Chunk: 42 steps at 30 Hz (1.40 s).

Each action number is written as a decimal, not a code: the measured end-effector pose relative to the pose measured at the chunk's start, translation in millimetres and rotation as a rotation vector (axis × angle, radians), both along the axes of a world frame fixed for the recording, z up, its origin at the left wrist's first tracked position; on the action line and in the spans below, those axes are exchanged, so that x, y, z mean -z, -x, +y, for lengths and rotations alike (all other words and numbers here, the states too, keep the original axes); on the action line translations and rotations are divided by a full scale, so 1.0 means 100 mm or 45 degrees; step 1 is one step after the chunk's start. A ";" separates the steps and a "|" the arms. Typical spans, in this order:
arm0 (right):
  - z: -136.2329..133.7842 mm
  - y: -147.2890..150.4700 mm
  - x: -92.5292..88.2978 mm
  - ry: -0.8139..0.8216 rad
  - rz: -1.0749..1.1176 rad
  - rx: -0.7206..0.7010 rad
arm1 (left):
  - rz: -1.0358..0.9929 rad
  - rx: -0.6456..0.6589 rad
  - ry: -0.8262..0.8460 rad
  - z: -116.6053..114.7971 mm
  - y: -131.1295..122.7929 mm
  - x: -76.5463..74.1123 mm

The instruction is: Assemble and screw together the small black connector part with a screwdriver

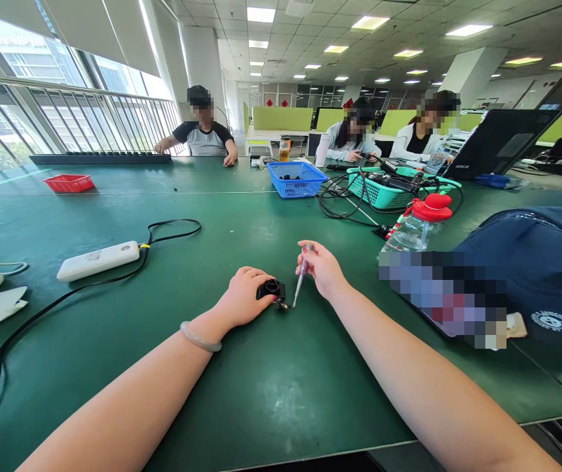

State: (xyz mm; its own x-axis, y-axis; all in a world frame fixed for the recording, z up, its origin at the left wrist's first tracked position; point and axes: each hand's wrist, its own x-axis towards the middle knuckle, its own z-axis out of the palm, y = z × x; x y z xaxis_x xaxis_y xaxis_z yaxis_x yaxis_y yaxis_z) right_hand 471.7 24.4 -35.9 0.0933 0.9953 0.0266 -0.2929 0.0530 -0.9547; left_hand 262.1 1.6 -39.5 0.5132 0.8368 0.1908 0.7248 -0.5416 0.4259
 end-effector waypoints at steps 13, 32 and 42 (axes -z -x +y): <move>-0.34 0.24 -0.13 -0.751 -0.483 -0.037 | 0.004 -0.017 0.044 0.00 0.03 -0.01; -0.44 0.32 -0.17 -1.335 -1.097 -0.012 | 0.143 0.034 -0.102 0.03 0.04 -0.05; -0.42 0.31 -0.15 -1.211 -0.956 0.181 | 0.114 0.024 -0.106 0.01 0.04 -0.07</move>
